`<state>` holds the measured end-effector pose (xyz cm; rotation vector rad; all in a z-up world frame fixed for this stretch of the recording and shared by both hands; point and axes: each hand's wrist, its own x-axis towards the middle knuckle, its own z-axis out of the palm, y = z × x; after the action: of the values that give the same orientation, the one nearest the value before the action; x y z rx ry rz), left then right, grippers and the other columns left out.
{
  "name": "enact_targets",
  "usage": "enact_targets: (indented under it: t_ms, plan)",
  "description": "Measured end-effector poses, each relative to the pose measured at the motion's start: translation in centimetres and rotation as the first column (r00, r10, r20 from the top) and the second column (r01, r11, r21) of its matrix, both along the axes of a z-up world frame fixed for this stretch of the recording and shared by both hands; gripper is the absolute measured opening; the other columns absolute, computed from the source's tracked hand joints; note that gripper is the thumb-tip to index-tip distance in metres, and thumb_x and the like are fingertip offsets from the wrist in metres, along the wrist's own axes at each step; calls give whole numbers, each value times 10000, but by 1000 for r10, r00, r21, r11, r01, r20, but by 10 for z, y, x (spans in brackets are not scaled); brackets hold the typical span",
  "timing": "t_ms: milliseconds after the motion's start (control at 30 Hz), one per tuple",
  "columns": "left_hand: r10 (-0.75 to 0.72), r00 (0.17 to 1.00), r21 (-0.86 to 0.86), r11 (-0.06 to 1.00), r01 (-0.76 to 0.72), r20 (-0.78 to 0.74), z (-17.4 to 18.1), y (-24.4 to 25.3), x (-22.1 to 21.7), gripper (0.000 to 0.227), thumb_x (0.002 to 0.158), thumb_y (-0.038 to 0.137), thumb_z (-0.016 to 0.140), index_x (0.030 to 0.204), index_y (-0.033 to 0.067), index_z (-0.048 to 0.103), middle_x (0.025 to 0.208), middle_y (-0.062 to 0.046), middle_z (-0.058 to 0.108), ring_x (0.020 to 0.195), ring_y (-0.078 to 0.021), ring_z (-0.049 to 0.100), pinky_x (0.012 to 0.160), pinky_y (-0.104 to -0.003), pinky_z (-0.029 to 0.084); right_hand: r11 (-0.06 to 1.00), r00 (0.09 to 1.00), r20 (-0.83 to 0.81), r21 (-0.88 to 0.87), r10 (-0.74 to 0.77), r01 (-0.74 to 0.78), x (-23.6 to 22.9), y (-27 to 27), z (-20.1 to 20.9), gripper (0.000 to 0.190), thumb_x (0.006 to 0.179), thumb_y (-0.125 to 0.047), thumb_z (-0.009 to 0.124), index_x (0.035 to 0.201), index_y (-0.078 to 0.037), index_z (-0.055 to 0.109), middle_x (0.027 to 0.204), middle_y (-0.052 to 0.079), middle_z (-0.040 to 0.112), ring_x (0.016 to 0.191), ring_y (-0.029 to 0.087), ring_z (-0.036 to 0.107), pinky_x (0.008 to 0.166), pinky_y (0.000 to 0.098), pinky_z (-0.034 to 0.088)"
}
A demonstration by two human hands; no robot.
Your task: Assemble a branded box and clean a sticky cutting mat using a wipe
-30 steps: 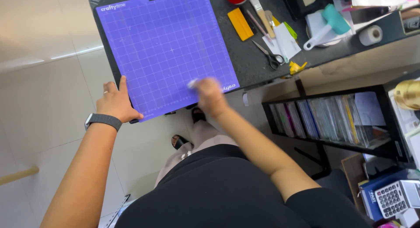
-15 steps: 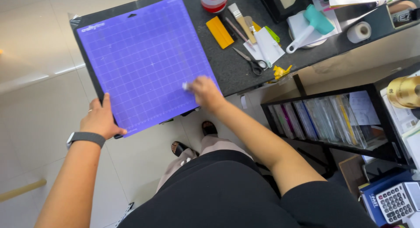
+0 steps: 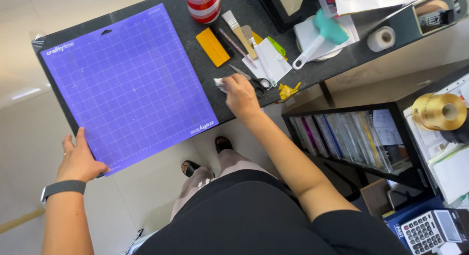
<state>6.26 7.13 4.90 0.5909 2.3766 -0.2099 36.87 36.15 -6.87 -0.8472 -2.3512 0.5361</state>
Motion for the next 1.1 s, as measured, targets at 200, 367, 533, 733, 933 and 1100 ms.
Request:
enact_targets:
  t_ms: [200,367,533,733,933,1100]
  plan:
    - [68,994,188,981,-52,-83,-8,16,13,1072,721,30,736,1634,85,178,1645,-228,76,1442,-514,314,1099,-615,394,984,986,-53,72,-157,160,64,75,-8,378,857,31,594,1162,-127,752,1132,100,705,1009,284,678,868,397,573]
    - [-139,990,449,884,126,-6,1,93,32,1077,711,342,886,1589,91,314,1654,-250,89,1463,-436,334,1179,-496,305,985,981,108,-31,-164,168,64,129,-29,413,815,-126,696,1224,-73,694,1036,114,657,896,288,634,884,416,504]
    - [-277,958,241,937,254,67,8,158,36,1426,584,461,960,1660,250,48,1681,-203,-106,1558,-444,22,1222,-599,270,965,947,225,-74,-229,251,58,138,-20,600,812,-105,582,1410,-68,544,1215,171,613,1068,354,624,995,460,462]
    - [-446,895,76,892,445,-5,-18,162,35,1530,501,566,988,1668,311,32,1664,-238,-55,1507,-526,82,1064,-643,461,952,940,238,-124,-246,280,62,64,46,620,899,-24,460,1498,-183,491,1203,177,536,1052,402,578,894,535,472]
    - [-476,879,47,878,476,-10,-17,163,32,1496,546,562,964,1658,279,5,1658,-259,-37,1496,-537,37,1098,-798,305,988,783,621,-144,41,62,32,-96,63,470,1030,-188,502,1466,-348,576,888,84,550,730,314,581,654,466,494]
    - [-512,857,21,858,514,-52,-29,161,25,1530,514,655,940,1657,292,-11,1643,-259,-11,1475,-534,-4,1085,-787,337,996,755,655,-80,22,40,19,-133,49,536,941,-55,490,1441,-203,612,930,115,557,673,391,579,632,516,479]
